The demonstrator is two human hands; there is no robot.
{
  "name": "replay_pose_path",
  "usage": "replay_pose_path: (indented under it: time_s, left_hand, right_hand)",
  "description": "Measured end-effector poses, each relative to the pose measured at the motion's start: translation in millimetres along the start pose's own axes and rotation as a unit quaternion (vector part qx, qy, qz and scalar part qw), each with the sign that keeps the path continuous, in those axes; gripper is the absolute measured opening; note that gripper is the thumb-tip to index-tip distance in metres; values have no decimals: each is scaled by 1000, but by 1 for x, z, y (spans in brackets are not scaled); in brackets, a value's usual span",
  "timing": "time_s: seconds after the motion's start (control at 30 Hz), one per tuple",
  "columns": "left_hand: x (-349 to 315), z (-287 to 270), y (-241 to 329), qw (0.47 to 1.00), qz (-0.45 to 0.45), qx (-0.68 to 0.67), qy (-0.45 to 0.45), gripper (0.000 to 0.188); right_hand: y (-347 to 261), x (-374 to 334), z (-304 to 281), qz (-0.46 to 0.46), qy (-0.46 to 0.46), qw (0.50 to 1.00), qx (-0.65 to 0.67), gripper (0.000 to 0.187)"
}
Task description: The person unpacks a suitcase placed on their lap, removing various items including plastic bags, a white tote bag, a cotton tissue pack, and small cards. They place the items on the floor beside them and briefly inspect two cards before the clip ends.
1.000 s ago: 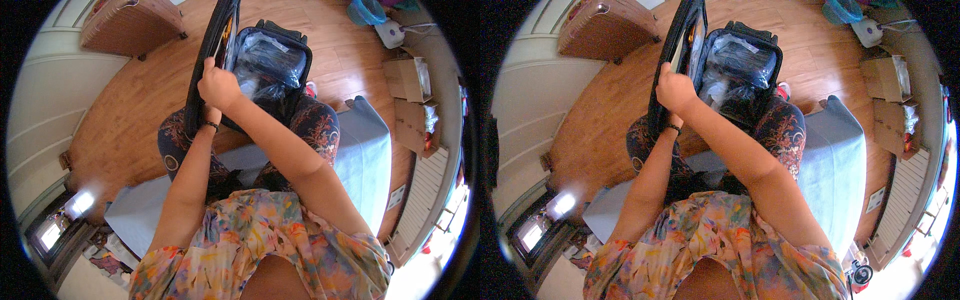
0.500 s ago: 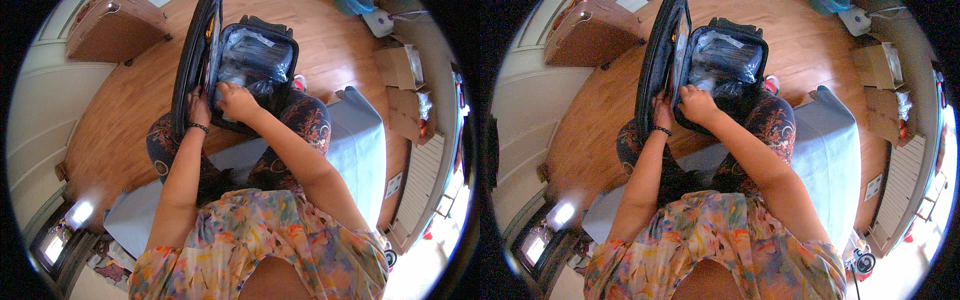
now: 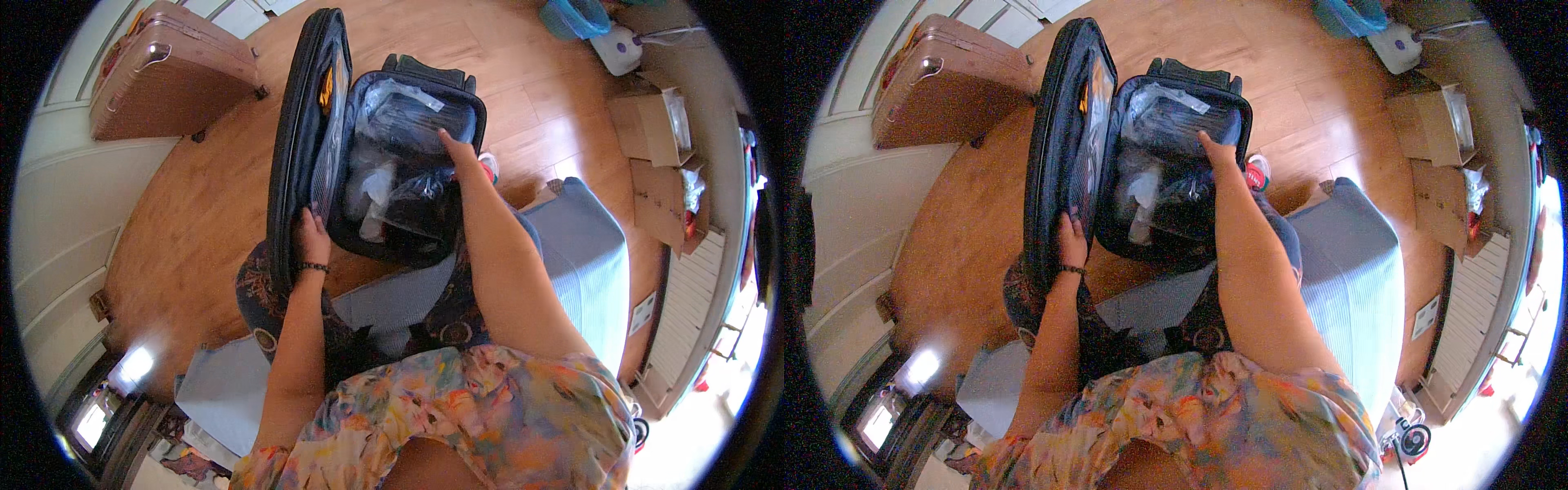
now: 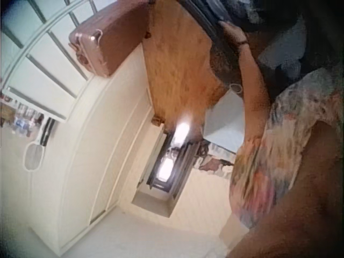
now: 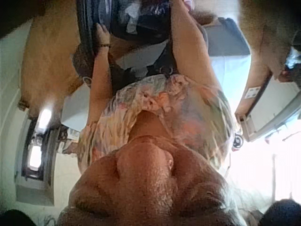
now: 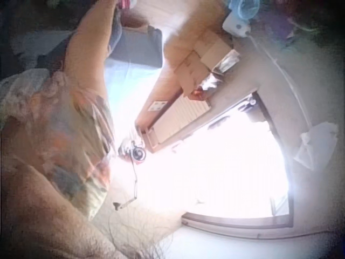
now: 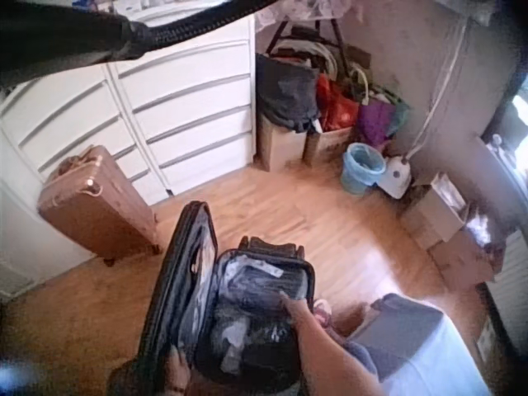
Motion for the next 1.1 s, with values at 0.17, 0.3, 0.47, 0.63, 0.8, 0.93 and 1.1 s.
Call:
replay_pose_path:
  time_s: [0.17,0.3,0.47,0.63,0.8,0.93,1.1]
  left_hand:
    - [2,14,-10,995,-68,-38,-64,34]
    - [-2,19,-18,980,-119,-37,-153,39]
    - [3,-1,-8,997,-56,-34,-47,33]
    - [8,14,-16,991,-107,-43,-73,33]
    - [19,18,-23,996,-66,-48,-29,32]
    - [16,9,-18,990,-60,-120,-44,31]
    - [13,-11,6,994,-48,-70,-70,33]
  right_hand:
    - [-9,12,7,-144,4,987,-74,68]
    - [-58,-20,-3,-245,-27,969,-20,42]
    - [-107,-80,-81,-229,-82,965,97,20]
    - [-112,-206,-265,-257,-187,919,232,30]
    - [2,-233,-480,-291,-158,900,284,20]
    - [168,-239,-599,-206,-85,932,287,17]
    - [367,-257,-629,73,-82,968,226,36]
Point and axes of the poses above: each hand's wrist, its own x-axis towards the middle knuckle, its own z-axis out of the palm, y = z × x, the point moved 9 cm from there along x, towards the middle knuckle, and after that the axes turned 7 degrees about x, right-handed, at the moved point
